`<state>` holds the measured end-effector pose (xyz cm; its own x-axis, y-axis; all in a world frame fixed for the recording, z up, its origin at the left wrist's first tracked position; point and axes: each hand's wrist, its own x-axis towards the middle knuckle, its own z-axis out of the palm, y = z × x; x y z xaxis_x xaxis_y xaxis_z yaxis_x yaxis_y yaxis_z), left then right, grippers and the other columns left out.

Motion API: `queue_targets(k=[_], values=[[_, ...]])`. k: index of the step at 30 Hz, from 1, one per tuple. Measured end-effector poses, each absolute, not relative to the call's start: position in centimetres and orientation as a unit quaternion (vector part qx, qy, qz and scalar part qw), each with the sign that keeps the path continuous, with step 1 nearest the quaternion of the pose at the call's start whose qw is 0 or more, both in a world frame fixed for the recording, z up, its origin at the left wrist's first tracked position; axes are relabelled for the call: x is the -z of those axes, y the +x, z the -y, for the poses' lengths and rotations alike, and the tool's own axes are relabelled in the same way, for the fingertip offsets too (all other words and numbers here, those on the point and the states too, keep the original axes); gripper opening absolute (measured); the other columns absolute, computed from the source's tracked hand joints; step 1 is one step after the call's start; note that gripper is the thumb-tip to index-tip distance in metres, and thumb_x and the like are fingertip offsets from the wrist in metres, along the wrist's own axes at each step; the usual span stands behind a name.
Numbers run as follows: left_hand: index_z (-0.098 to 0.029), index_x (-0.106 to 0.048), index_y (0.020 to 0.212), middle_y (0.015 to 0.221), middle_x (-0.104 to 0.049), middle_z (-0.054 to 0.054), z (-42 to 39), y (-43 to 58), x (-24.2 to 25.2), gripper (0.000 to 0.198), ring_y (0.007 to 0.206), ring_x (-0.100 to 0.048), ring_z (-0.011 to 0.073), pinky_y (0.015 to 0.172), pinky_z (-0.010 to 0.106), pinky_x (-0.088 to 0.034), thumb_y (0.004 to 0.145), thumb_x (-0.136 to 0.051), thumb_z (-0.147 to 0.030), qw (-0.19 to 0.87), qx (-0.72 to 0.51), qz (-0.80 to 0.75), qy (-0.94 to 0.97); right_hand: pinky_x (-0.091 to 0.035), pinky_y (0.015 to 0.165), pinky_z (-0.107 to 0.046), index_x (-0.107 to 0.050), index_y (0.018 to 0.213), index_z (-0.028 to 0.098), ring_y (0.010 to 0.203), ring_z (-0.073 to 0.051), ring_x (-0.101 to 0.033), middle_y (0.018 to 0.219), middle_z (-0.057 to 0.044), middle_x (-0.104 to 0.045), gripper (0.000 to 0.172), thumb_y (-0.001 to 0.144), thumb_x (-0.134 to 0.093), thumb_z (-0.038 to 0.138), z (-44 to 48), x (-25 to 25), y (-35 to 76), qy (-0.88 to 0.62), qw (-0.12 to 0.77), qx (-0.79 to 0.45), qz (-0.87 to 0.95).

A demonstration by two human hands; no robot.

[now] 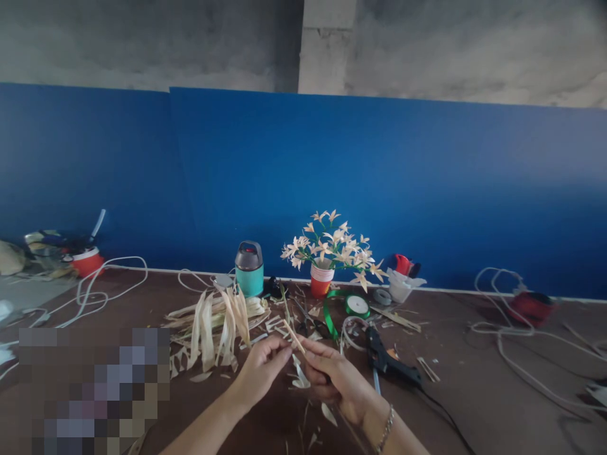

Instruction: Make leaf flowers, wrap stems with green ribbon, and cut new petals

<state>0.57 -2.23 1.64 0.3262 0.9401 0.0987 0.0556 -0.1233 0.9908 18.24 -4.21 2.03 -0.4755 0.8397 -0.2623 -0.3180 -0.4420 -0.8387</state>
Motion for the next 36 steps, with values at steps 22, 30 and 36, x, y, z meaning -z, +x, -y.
queue_targets(k=[22,30,36], values=[[-0.017,-0.055,0.053,0.051,-0.05,-0.002,2.0,1.9,-0.1,0.027,0.053,-0.049,0.0141,0.052,0.023,-0.038,0.068,-0.057,-0.039,0.493,-0.485,-0.494,0.526,-0.05,0.078,-0.024,-0.044,0.135,0.03,0.092,-0.017,-0.065,0.107,-0.007,-0.067,0.07,0.072,-0.038,-0.001,5.1,-2.1,16.8,-0.518,0.236,-0.151,0.809],[-0.018,-0.052,0.047,0.046,-0.045,-0.004,2.3,2.0,-0.8,0.03,0.051,-0.044,0.0125,0.051,0.023,-0.033,0.069,-0.057,-0.037,0.47,-0.483,-0.517,0.527,-0.048,0.059,-0.021,-0.043,0.135,0.032,0.069,-0.017,-0.066,0.091,-0.006,-0.067,0.063,0.078,-0.043,0.004,4.4,-1.9,17.0,-0.583,0.157,-0.028,0.796],[-0.016,-0.059,0.054,0.055,-0.056,-0.001,2.4,1.6,-0.8,0.03,0.06,-0.051,0.0154,0.059,0.024,-0.036,0.074,-0.056,-0.038,0.465,-0.49,-0.513,0.529,-0.046,0.062,-0.025,-0.051,0.13,0.021,0.074,-0.018,-0.059,0.084,-0.008,-0.065,0.044,0.089,-0.034,0.023,2.4,-1.5,20.2,-0.554,0.427,-0.24,0.673]])
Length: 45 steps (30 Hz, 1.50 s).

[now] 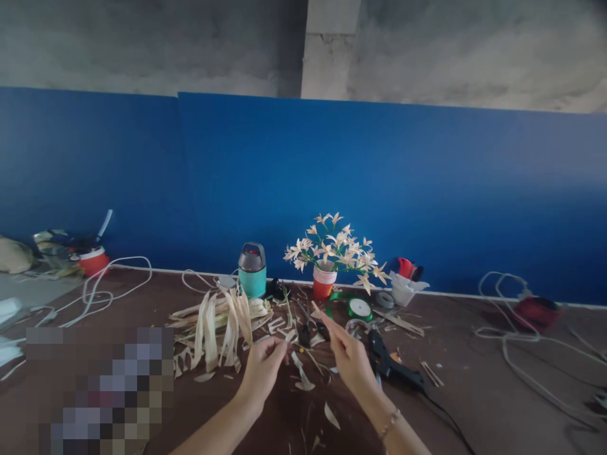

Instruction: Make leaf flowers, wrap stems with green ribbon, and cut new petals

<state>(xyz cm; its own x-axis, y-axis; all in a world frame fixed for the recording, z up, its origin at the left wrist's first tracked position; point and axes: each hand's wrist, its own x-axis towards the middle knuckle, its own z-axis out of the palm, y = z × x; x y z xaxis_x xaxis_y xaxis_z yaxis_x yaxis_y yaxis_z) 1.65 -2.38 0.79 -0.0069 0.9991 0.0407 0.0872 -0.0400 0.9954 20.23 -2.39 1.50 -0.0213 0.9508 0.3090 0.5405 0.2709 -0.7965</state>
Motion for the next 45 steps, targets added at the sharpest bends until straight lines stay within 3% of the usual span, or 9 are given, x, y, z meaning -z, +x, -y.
queue_targets(k=[4,8,10,12,15,20,26,36,45], values=[[-0.015,-0.063,0.065,0.058,-0.057,-0.001,2.1,1.9,-0.5,0.03,0.061,-0.052,0.0161,0.06,0.024,-0.038,0.076,-0.056,-0.042,0.476,-0.493,-0.489,0.54,-0.027,0.041,-0.016,-0.034,0.14,0.019,0.045,-0.008,-0.035,0.051,0.007,-0.041,0.068,0.081,-0.056,0.044,3.2,-1.4,19.0,-0.442,0.394,-0.598,0.54],[-0.014,-0.061,0.064,0.058,-0.056,-0.001,2.1,2.0,-0.2,0.027,0.059,-0.049,0.0153,0.057,0.024,-0.037,0.076,-0.054,-0.038,0.461,-0.491,-0.467,0.574,-0.018,0.039,-0.014,-0.036,0.139,0.024,0.042,-0.004,-0.026,0.05,0.01,-0.037,0.079,0.072,-0.068,0.051,3.9,-1.0,17.6,-0.415,0.35,-0.697,0.468],[-0.014,-0.063,0.067,0.06,-0.058,0.0,2.2,1.9,-0.1,0.026,0.06,-0.05,0.0157,0.058,0.024,-0.038,0.077,-0.054,-0.037,0.454,-0.491,-0.462,0.583,-0.029,0.041,-0.015,-0.043,0.135,0.025,0.043,-0.006,-0.034,0.052,0.008,-0.044,0.067,0.076,-0.064,0.048,3.8,-1.0,17.4,-0.423,0.363,-0.669,0.493],[-0.014,-0.063,0.067,0.06,-0.058,0.0,2.2,1.9,-0.1,0.026,0.06,-0.051,0.0159,0.058,0.024,-0.039,0.076,-0.054,-0.036,0.449,-0.495,-0.461,0.584,-0.047,0.061,-0.023,-0.054,0.128,0.023,0.062,-0.012,-0.054,0.064,0.001,-0.059,0.048,0.082,-0.057,0.04,3.7,-1.0,17.4,-0.419,0.392,-0.585,0.573],[-0.014,-0.061,0.061,0.055,-0.054,-0.001,2.2,2.0,-0.1,0.026,0.056,-0.048,0.0147,0.054,0.023,-0.037,0.074,-0.055,-0.037,0.443,-0.504,-0.471,0.572,-0.043,0.093,-0.035,-0.059,0.123,0.023,0.102,-0.02,-0.058,0.1,-0.006,-0.068,0.04,0.085,-0.046,0.019,3.9,-1.1,17.3,-0.413,0.401,-0.411,0.707],[-0.016,-0.054,0.054,0.05,-0.047,-0.003,2.4,2.6,-0.1,0.032,0.051,-0.044,0.0124,0.05,0.022,-0.034,0.075,-0.053,-0.04,0.458,-0.506,-0.483,0.549,-0.05,0.08,-0.028,-0.047,0.133,0.027,0.093,-0.019,-0.064,0.103,-0.008,-0.068,0.065,0.074,-0.04,0.001,4.3,-1.0,17.1,-0.496,0.286,-0.162,0.803],[-0.016,-0.056,0.055,0.054,-0.055,-0.001,2.6,2.0,-0.6,0.031,0.056,-0.05,0.0142,0.054,0.022,-0.037,0.077,-0.052,-0.038,0.433,-0.482,-0.506,0.57,-0.05,0.066,-0.025,-0.045,0.134,0.025,0.076,-0.019,-0.066,0.089,-0.008,-0.07,0.061,0.078,-0.037,0.002,2.7,-1.6,20.3,-0.64,0.206,-0.015,0.74],[-0.02,-0.07,0.067,0.07,-0.069,0.003,1.3,-0.4,-0.5,0.018,0.075,-0.06,0.0198,0.073,0.028,-0.042,0.075,-0.054,-0.017,0.216,-0.32,-0.492,0.78,-0.046,0.086,-0.032,-0.059,0.117,0.014,0.095,-0.022,-0.06,0.105,-0.013,-0.063,0.048,0.079,-0.033,-0.002,2.4,0.1,20.6,-0.6,0.192,-0.02,0.776],[-0.021,-0.07,0.073,0.075,-0.068,0.002,1.3,-0.7,-0.3,0.024,0.081,-0.058,0.0191,0.075,0.03,-0.043,0.07,-0.055,-0.002,0.215,-0.255,-0.432,0.838,-0.04,0.08,-0.032,-0.066,0.088,0.021,0.09,-0.021,-0.052,0.091,-0.006,-0.06,0.024,0.082,-0.047,0.007,3.5,-0.9,19.3,-0.546,0.257,-0.055,0.796]])
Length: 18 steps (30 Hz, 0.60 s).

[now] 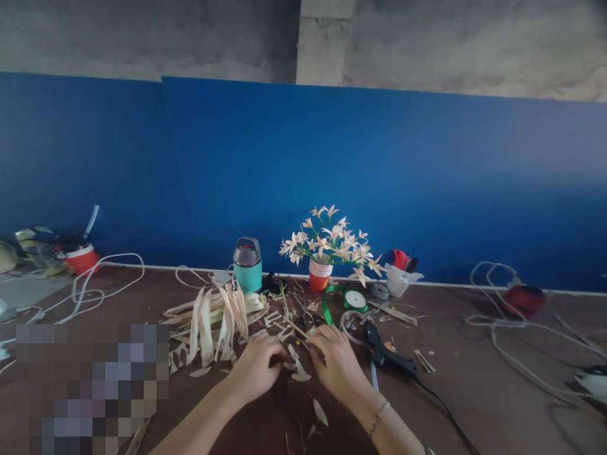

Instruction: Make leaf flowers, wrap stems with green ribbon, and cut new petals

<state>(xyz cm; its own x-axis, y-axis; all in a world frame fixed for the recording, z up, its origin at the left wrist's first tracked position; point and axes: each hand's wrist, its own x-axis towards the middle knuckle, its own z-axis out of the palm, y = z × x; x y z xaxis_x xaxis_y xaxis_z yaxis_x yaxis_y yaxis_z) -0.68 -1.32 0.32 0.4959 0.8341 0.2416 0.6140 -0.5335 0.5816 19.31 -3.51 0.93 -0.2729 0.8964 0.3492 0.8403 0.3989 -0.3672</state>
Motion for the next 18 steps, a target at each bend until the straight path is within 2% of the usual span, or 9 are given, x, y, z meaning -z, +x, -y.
queue_targets(k=[4,6,8,10,14,18], values=[[-0.023,-0.071,0.088,0.084,-0.066,0.004,1.1,-0.9,-0.2,0.028,0.086,-0.056,0.02,0.079,0.032,-0.044,0.082,-0.048,-0.008,0.184,-0.278,-0.424,0.842,-0.036,0.081,-0.031,-0.067,0.088,0.022,0.091,-0.019,-0.052,0.087,-0.003,-0.061,0.022,0.082,-0.049,0.01,3.9,-0.8,18.5,-0.522,0.219,-0.095,0.819],[-0.025,-0.069,0.101,0.097,-0.063,0.006,1.1,-0.9,-0.1,0.036,0.095,-0.053,0.0216,0.083,0.035,-0.043,0.082,-0.045,-0.006,0.148,-0.274,-0.423,0.851,-0.036,0.083,-0.031,-0.067,0.091,0.022,0.094,-0.019,-0.051,0.089,-0.004,-0.061,0.023,0.082,-0.05,0.011,4.1,-0.7,18.3,-0.52,0.204,-0.099,0.824],[-0.029,-0.067,0.105,0.11,-0.059,0.006,1.4,-0.9,-0.1,0.042,0.104,-0.049,0.0237,0.088,0.039,-0.041,0.079,-0.045,-0.004,0.12,-0.246,-0.416,0.867,-0.035,0.083,-0.031,-0.068,0.092,0.023,0.094,-0.019,-0.05,0.09,-0.004,-0.06,0.024,0.081,-0.05,0.011,4.1,-0.7,18.2,-0.518,0.189,-0.098,0.828],[-0.029,-0.068,0.103,0.116,-0.056,0.006,1.5,-1.0,0.1,0.044,0.111,-0.045,0.0257,0.09,0.042,-0.04,0.076,-0.046,-0.002,0.103,-0.217,-0.415,0.877,-0.036,0.082,-0.03,-0.069,0.088,0.023,0.093,-0.019,-0.05,0.088,-0.003,-0.06,0.024,0.08,-0.051,0.01,4.2,-0.7,18.2,-0.512,0.174,-0.094,0.836],[-0.026,-0.068,0.101,0.114,-0.058,0.007,1.3,-1.5,0.4,0.044,0.111,-0.046,0.026,0.093,0.043,-0.039,0.074,-0.046,0.0,0.069,-0.21,-0.442,0.869,-0.036,0.082,-0.031,-0.071,0.084,0.024,0.093,-0.02,-0.051,0.088,-0.003,-0.06,0.025,0.076,-0.053,0.01,4.2,-0.9,18.4,-0.5,0.165,-0.095,0.845],[-0.02,-0.072,0.084,0.11,-0.06,0.01,0.6,-2.2,0.3,0.037,0.11,-0.048,0.0285,0.092,0.045,-0.039,0.073,-0.045,0.002,0.029,-0.228,-0.502,0.834,-0.036,0.084,-0.032,-0.072,0.085,0.024,0.091,-0.019,-0.052,0.087,-0.004,-0.062,0.026,0.075,-0.052,0.009,4.2,-0.9,18.4,-0.495,0.182,-0.099,0.844]])
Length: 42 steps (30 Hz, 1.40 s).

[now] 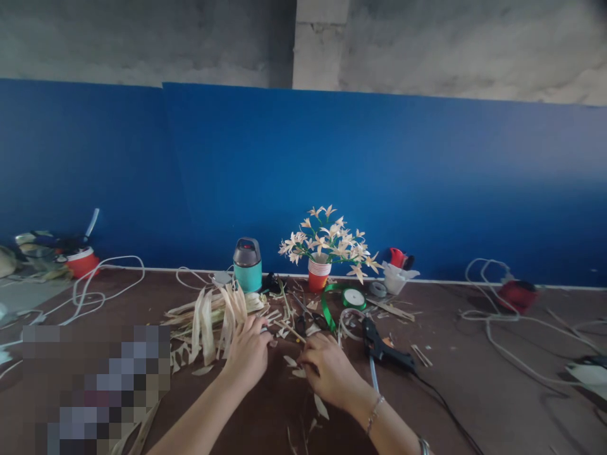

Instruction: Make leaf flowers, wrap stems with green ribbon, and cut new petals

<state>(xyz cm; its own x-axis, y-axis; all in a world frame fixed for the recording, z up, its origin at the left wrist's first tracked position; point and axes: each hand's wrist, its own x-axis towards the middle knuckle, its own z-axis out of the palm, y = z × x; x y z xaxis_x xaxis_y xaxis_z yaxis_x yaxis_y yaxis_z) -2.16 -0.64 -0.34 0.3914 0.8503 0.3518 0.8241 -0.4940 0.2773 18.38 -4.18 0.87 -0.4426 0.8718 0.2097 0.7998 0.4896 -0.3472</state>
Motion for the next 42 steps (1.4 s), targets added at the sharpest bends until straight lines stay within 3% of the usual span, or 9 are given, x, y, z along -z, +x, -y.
queue_targets(k=[7,14,20,24,28,35,42], values=[[-0.025,-0.066,0.107,0.121,-0.057,0.008,0.6,-2.0,0.3,0.042,0.12,-0.042,0.0264,0.099,0.046,-0.037,0.078,-0.045,-0.002,0.057,-0.247,-0.428,0.868,-0.037,0.081,-0.028,-0.07,0.087,0.022,0.091,-0.018,-0.055,0.087,-0.003,-0.064,0.025,0.08,-0.05,0.01,3.9,-0.6,18.4,-0.526,0.187,-0.067,0.827],[-0.018,-0.071,0.094,0.12,-0.06,0.014,0.8,-1.9,0.9,0.031,0.122,-0.042,0.0326,0.099,0.052,-0.034,0.078,-0.048,-0.004,0.006,-0.253,-0.505,0.826,-0.037,0.081,-0.03,-0.071,0.091,0.021,0.091,-0.02,-0.056,0.09,-0.006,-0.067,0.024,0.083,-0.049,0.014,3.2,-0.1,19.5,-0.576,0.176,-0.047,0.797],[-0.02,-0.07,0.079,0.095,-0.068,0.007,1.3,-1.1,-0.3,0.021,0.103,-0.053,0.0255,0.091,0.044,-0.041,0.084,-0.051,-0.012,0.05,-0.311,-0.425,0.848,-0.037,0.08,-0.03,-0.071,0.089,0.02,0.09,-0.021,-0.057,0.088,-0.007,-0.067,0.024,0.084,-0.049,0.013,2.9,-0.1,19.8,-0.588,0.18,-0.033,0.788],[-0.022,-0.07,0.08,0.092,-0.067,0.005,2.0,-0.7,-0.4,0.008,0.099,-0.053,0.0241,0.086,0.041,-0.041,0.078,-0.063,-0.019,0.099,-0.298,-0.37,0.874,-0.037,0.079,-0.03,-0.07,0.087,0.019,0.09,-0.02,-0.057,0.087,-0.006,-0.066,0.022,0.083,-0.049,0.012,3.0,-0.1,19.7,-0.573,0.193,-0.035,0.796],[-0.023,-0.069,0.089,0.096,-0.065,0.005,2.3,-0.5,-0.1,0.018,0.101,-0.051,0.0239,0.087,0.039,-0.039,0.074,-0.065,-0.015,0.121,-0.249,-0.357,0.892,-0.038,0.077,-0.027,-0.069,0.083,0.02,0.088,-0.017,-0.057,0.084,-0.003,-0.066,0.019,0.08,-0.052,0.012,3.2,-0.5,19.4,-0.531,0.202,-0.052,0.821],[-0.02,-0.066,0.074,0.083,-0.065,0.004,1.8,-0.3,0.3,0.016,0.09,-0.053,0.0223,0.08,0.036,-0.041,0.076,-0.056,-0.009,0.128,-0.25,-0.383,0.88,-0.04,0.078,-0.028,-0.07,0.077,0.02,0.085,-0.018,-0.057,0.08,-0.004,-0.064,0.015,0.074,-0.056,0.013,3.8,-0.7,18.9,-0.483,0.209,-0.074,0.847],[-0.019,-0.061,0.073,0.077,-0.062,0.005,1.8,-0.3,0.4,0.014,0.085,-0.054,0.0231,0.076,0.036,-0.042,0.074,-0.052,-0.009,0.135,-0.308,-0.404,0.851,-0.04,0.076,-0.028,-0.066,0.09,0.018,0.084,-0.018,-0.056,0.083,-0.004,-0.063,0.022,0.072,-0.057,0.01,3.7,-0.4,18.9,-0.476,0.236,-0.082,0.843]])
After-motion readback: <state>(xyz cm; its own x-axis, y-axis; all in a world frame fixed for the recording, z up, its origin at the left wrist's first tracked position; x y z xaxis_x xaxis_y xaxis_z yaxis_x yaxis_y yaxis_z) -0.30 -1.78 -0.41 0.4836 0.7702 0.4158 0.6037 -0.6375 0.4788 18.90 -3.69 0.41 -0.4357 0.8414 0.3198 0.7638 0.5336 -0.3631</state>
